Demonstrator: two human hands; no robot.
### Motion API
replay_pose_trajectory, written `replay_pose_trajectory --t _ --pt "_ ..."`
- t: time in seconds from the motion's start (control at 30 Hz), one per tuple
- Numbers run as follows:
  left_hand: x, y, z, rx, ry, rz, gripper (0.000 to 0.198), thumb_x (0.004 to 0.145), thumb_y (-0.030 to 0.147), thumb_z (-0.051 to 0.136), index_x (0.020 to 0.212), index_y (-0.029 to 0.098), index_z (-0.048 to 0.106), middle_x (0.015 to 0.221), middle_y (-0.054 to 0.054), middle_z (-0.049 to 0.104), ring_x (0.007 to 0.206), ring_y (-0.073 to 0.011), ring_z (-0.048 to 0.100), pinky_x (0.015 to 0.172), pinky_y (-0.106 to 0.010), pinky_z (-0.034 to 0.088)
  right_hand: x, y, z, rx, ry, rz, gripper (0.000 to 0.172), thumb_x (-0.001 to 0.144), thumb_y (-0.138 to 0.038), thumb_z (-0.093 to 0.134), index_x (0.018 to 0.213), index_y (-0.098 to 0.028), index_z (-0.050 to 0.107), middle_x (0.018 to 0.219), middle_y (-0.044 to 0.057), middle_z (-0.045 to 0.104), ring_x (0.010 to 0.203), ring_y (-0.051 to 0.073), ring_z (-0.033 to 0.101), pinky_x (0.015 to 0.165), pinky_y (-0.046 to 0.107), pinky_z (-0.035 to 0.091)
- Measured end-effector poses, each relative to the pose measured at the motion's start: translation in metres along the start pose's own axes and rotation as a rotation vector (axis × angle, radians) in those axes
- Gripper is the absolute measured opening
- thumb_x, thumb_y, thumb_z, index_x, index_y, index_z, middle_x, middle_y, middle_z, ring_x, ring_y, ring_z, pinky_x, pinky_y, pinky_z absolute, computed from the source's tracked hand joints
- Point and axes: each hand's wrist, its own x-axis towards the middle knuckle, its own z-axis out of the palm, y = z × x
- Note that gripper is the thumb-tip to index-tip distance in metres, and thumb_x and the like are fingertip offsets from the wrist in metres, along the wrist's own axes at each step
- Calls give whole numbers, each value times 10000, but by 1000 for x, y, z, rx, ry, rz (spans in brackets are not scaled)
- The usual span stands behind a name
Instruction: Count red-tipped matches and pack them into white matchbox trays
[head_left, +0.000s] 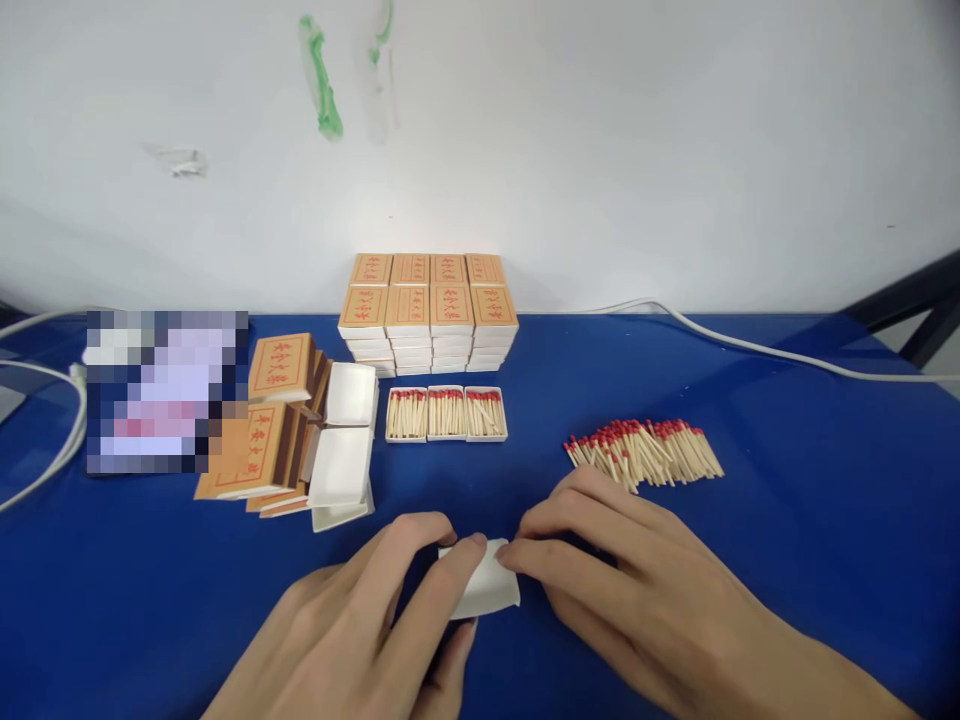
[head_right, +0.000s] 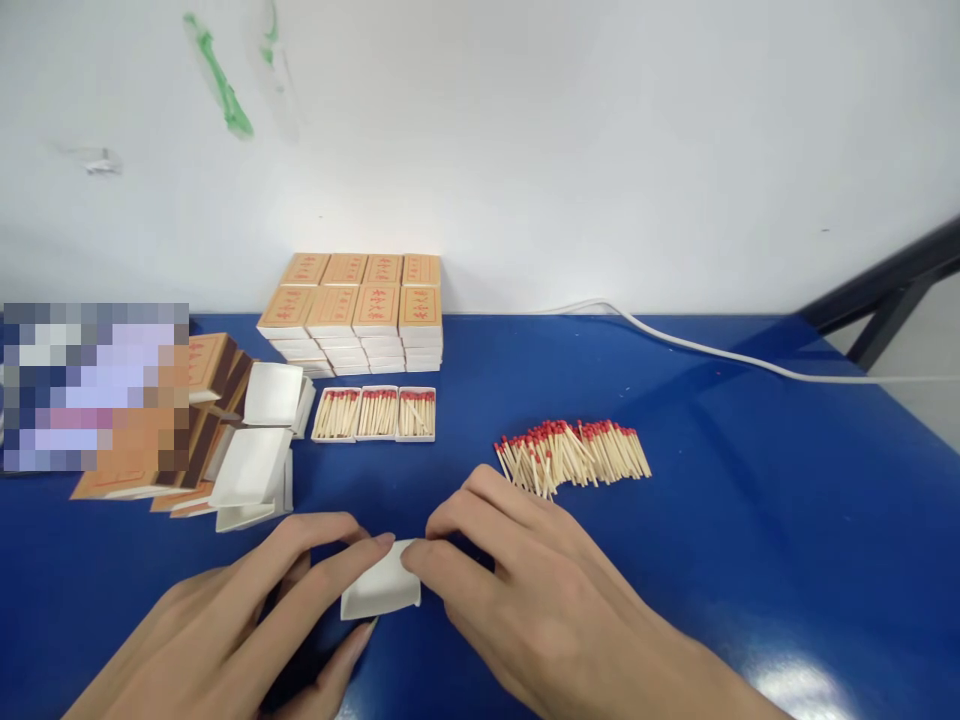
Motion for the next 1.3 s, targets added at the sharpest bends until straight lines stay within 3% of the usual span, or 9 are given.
replay_pose_trajectory --t 0.47,0.73,0.97,1.17,1.3 --pt "0 0 -1 4 51 2 379 1090 164 548 1461 186 621 1253 -87 727 801 -169 789 601 -313 653 -1 0 10 -27 29 -24 261 1092 -71 579 1317 -180 652 984 34 687 895 185 591 822 339 563" --pt "-1 1 -1 8 24 -9 410 1093 167 533 1496 191 604 1280 -90 725 834 -174 807 627 -319 668 0 -1 9 -74 61 -33 219 1111 -91 543 1272 -192 652 946 25 698 863 188 637 809 332 589" --pt "-2 0 2 -7 25 -11 391 1107 177 528 1491 187 604 1294 -102 728 855 -172 819 645 -298 663 -3 -5 11 -117 102 -48 231 1119 -92 511 1241 -188 683 941 22 754 869 173 728 947 324 609" --pt "-3 0 1 -1 -2 -5 387 1104 168 503 1478 210 595 1316 -97 732 846 -180 841 655 -314 693 -6 -16 17 -103 -22 -41 259 1135 -113 467 1095 -179 714 912 29 779 864 159 765 937 292 615" --pt "-2 0 0 11 1 -1 383 1103 177 515 1476 208 596 1308 -91 742 861 -184 848 660 -312 699 -7 -16 18 -99 -23 -23 223 1103 -91 518 1132 -184 718 909 18 782 870 146 768 964 286 615"
